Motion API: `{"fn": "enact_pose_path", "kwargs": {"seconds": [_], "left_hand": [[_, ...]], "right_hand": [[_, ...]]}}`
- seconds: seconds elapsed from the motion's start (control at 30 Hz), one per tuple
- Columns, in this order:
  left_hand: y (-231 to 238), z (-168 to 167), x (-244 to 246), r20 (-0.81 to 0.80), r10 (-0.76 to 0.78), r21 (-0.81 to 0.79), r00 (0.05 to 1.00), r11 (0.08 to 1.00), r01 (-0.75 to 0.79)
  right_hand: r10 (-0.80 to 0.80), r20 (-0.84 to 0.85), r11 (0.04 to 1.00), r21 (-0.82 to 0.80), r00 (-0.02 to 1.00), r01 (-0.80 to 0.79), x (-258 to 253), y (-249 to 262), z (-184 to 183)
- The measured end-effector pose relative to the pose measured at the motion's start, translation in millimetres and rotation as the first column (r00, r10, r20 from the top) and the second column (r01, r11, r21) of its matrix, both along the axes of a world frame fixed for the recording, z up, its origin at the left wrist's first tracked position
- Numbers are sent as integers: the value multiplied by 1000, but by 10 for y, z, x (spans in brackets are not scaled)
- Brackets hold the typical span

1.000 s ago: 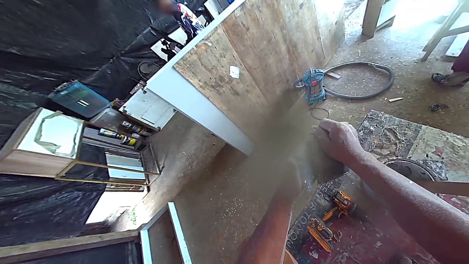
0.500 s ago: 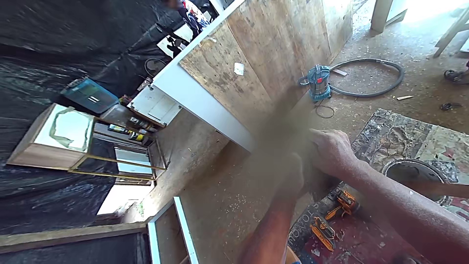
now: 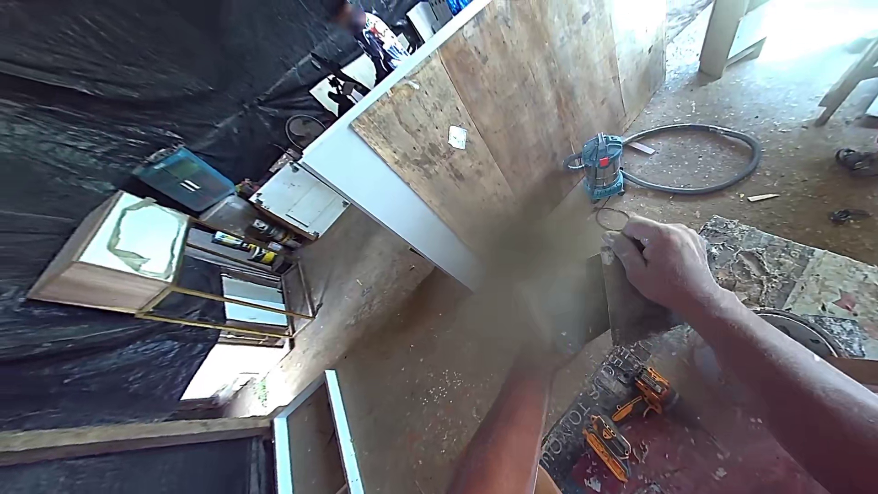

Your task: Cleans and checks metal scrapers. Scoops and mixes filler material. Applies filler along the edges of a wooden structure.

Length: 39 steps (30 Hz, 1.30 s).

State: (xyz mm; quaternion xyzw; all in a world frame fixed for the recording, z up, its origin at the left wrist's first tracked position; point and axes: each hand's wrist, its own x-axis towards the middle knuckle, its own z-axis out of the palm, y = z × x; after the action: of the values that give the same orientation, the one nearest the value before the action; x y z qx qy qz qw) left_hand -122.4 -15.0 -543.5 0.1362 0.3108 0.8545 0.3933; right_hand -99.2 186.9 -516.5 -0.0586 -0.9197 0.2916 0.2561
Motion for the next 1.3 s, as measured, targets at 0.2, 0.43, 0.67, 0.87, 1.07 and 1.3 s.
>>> {"fn": "enact_pose_path", "kwargs": {"seconds": [0.2, 0.43, 0.67, 0.87, 1.07, 1.3], "left_hand": [[50, -10, 124, -180, 57, -137, 982, 987, -83], [48, 6, 169, -320, 66, -290, 945, 943, -164], [81, 14, 175, -294, 53, -348, 954, 924, -159], [125, 49, 190, -237, 21, -322, 971, 942, -98], [125, 15, 126, -103, -70, -55, 992, 996, 64], [134, 51, 172, -175, -13, -77, 984, 997, 0]], "right_hand": [[37, -44, 989, 146, 998, -30, 58, -193, -88], [89, -56, 985, 156, 994, -80, 48, -281, -105], [128, -47, 988, 97, 991, -123, 27, -262, -156], [200, -186, 978, 104, 962, -184, 44, -372, -95], [217, -234, 974, -7, 948, -225, 20, -237, 37], [150, -203, 977, 179, 968, -114, 93, -345, 28]]}}
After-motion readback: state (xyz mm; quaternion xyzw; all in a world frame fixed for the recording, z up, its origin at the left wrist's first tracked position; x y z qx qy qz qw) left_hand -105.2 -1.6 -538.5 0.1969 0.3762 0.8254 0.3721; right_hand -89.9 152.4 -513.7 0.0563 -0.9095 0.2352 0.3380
